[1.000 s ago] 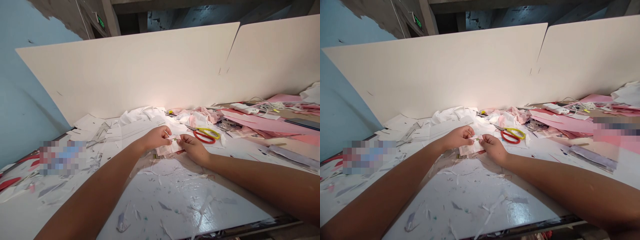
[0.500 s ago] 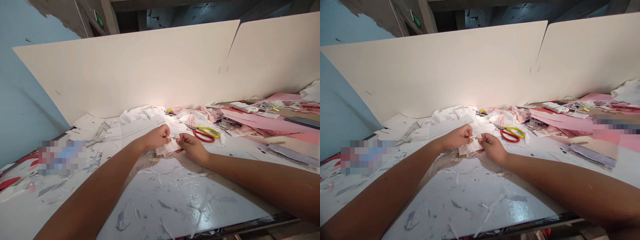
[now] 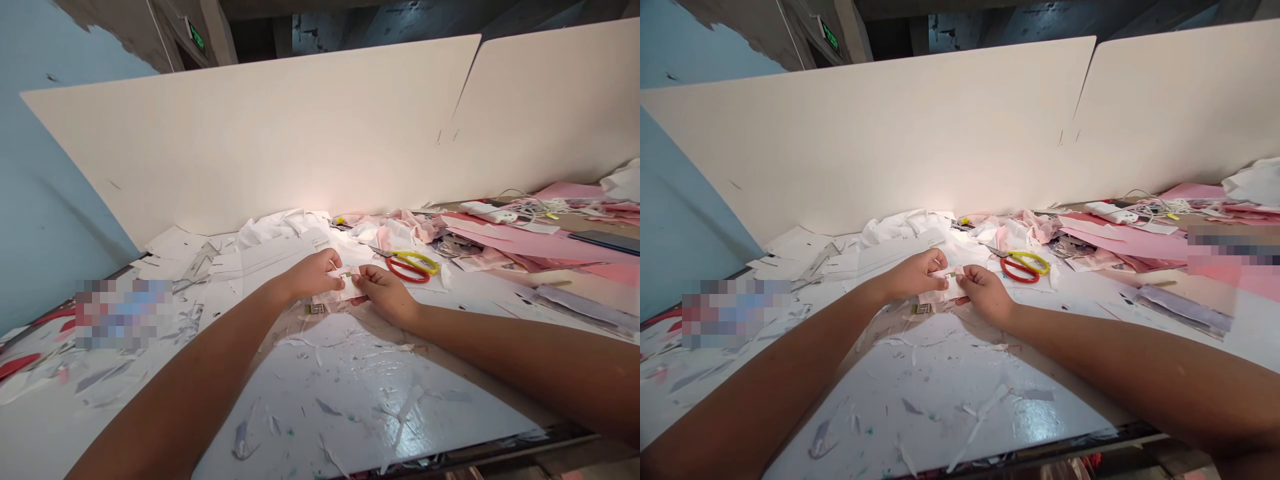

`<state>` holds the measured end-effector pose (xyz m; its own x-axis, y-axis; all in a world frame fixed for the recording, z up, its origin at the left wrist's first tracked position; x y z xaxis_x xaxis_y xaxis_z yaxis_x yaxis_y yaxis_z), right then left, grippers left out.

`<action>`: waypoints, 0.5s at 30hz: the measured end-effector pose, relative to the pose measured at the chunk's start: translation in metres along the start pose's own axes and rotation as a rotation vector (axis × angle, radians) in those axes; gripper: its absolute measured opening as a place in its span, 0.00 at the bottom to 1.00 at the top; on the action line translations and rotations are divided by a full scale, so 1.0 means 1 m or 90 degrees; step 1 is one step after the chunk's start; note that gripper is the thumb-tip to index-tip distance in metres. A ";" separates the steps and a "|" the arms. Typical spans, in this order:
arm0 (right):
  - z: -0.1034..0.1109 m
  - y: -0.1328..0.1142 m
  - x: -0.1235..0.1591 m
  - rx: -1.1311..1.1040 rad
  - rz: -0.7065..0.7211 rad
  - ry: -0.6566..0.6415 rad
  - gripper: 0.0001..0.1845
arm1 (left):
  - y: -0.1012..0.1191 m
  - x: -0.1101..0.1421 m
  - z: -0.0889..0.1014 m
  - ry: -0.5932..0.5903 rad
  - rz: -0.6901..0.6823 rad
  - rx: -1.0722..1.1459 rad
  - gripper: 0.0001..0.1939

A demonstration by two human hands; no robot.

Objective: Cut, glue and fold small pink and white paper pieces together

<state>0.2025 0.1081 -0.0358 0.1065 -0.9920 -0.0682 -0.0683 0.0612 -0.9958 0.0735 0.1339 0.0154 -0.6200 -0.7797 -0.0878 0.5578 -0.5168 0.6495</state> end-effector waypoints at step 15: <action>0.002 -0.002 0.000 -0.024 0.010 0.019 0.11 | -0.001 0.001 -0.004 -0.028 0.001 -0.025 0.26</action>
<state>0.2045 0.1080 -0.0336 0.0760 -0.9937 -0.0822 -0.1068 0.0738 -0.9915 0.0746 0.1324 0.0124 -0.6425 -0.7645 -0.0522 0.5800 -0.5297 0.6189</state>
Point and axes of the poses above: each hand's wrist, its own x-axis away from the middle knuckle, its own z-axis out of the back of the hand, y = z × x, the point moved 6 cm from there along -x, towards the middle knuckle, and after that the axes turned 6 degrees about -z, right-handed, at the moved point
